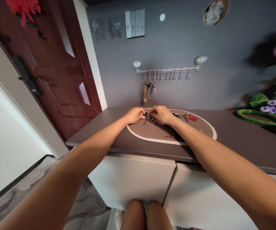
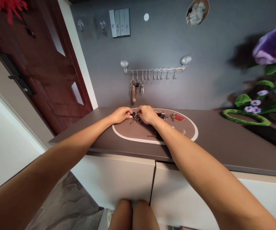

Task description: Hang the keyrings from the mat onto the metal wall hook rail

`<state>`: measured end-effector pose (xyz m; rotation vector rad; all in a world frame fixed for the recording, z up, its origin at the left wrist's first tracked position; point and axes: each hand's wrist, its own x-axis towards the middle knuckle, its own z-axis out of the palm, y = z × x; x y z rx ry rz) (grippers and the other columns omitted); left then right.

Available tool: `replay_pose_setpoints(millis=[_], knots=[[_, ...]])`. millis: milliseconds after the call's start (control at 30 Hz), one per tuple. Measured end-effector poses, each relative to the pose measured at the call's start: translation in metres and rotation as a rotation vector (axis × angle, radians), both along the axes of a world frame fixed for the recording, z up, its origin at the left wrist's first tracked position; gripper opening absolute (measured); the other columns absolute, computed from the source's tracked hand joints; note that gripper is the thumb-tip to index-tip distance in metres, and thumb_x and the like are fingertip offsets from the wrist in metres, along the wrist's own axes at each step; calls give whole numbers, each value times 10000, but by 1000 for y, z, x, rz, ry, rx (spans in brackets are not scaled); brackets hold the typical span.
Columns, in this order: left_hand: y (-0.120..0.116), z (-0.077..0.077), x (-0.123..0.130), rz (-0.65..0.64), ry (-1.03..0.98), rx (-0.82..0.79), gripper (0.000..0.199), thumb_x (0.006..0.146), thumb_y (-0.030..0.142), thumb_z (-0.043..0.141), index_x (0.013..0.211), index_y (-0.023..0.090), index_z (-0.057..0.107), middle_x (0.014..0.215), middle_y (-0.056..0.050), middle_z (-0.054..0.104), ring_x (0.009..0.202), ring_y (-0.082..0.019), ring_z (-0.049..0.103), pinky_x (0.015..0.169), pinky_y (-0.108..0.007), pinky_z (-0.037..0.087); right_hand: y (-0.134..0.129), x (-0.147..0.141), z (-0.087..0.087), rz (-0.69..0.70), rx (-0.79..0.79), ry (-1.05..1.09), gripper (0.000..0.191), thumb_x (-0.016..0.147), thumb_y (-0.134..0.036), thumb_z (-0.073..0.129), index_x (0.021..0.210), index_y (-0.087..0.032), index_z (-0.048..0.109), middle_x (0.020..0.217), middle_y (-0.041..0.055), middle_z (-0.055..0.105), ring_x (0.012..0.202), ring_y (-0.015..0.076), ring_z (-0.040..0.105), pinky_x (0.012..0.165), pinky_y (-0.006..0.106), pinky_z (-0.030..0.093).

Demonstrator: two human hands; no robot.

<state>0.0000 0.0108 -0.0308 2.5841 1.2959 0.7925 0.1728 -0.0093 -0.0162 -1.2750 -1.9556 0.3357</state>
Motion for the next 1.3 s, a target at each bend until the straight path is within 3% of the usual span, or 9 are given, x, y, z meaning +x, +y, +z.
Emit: replay_pose_setpoints(millis=[167, 300, 433, 800, 1067, 1300], knots=[[-2, 2, -2, -21, -10, 59, 110, 721, 212, 550, 775, 134, 605, 742, -10, 550, 676, -111, 477, 627, -225, 363, 0, 0, 0, -24, 26, -166, 111, 658, -95, 607, 703, -182, 660, 671, 17, 642, 657, 134, 555, 651, 213, 370], [-5, 5, -3, -3, -107, 74, 119, 740, 231, 527, 777, 136, 589, 781, -17, 545, 690, -111, 483, 667, -240, 387, -2, 0, 2, -39, 41, -349, 159, 732, -181, 542, 838, -180, 660, 836, 44, 667, 761, 147, 582, 670, 213, 381], [-8, 9, -2, 8, -244, 18, 102, 734, 227, 542, 775, 138, 569, 798, -18, 577, 736, -121, 510, 727, -266, 402, -5, 0, 4, -50, 44, -424, 198, 755, -211, 508, 888, -178, 651, 880, 51, 668, 798, 151, 591, 681, 209, 385], [-9, 11, 5, -195, -861, -449, 190, 726, 219, 609, 822, 115, 481, 706, -13, 605, 664, -80, 584, 767, -311, 459, -9, -3, 10, -30, 120, -311, 185, 739, -208, 537, 885, -170, 643, 819, 52, 670, 750, 149, 594, 660, 220, 391], [-11, 14, 4, -157, -957, -460, 229, 709, 243, 631, 833, 116, 487, 695, 7, 614, 645, -64, 590, 763, -317, 486, -14, -8, 13, 35, 253, -130, 139, 735, -227, 537, 826, -164, 621, 791, 34, 641, 710, 130, 558, 675, 236, 392], [-13, 14, 5, -191, -948, -485, 242, 676, 220, 661, 814, 105, 499, 662, 8, 604, 624, -67, 593, 716, -282, 499, -12, -9, 8, 78, 292, -145, 167, 723, -319, 568, 761, -158, 590, 778, 32, 600, 682, 121, 518, 636, 235, 376]])
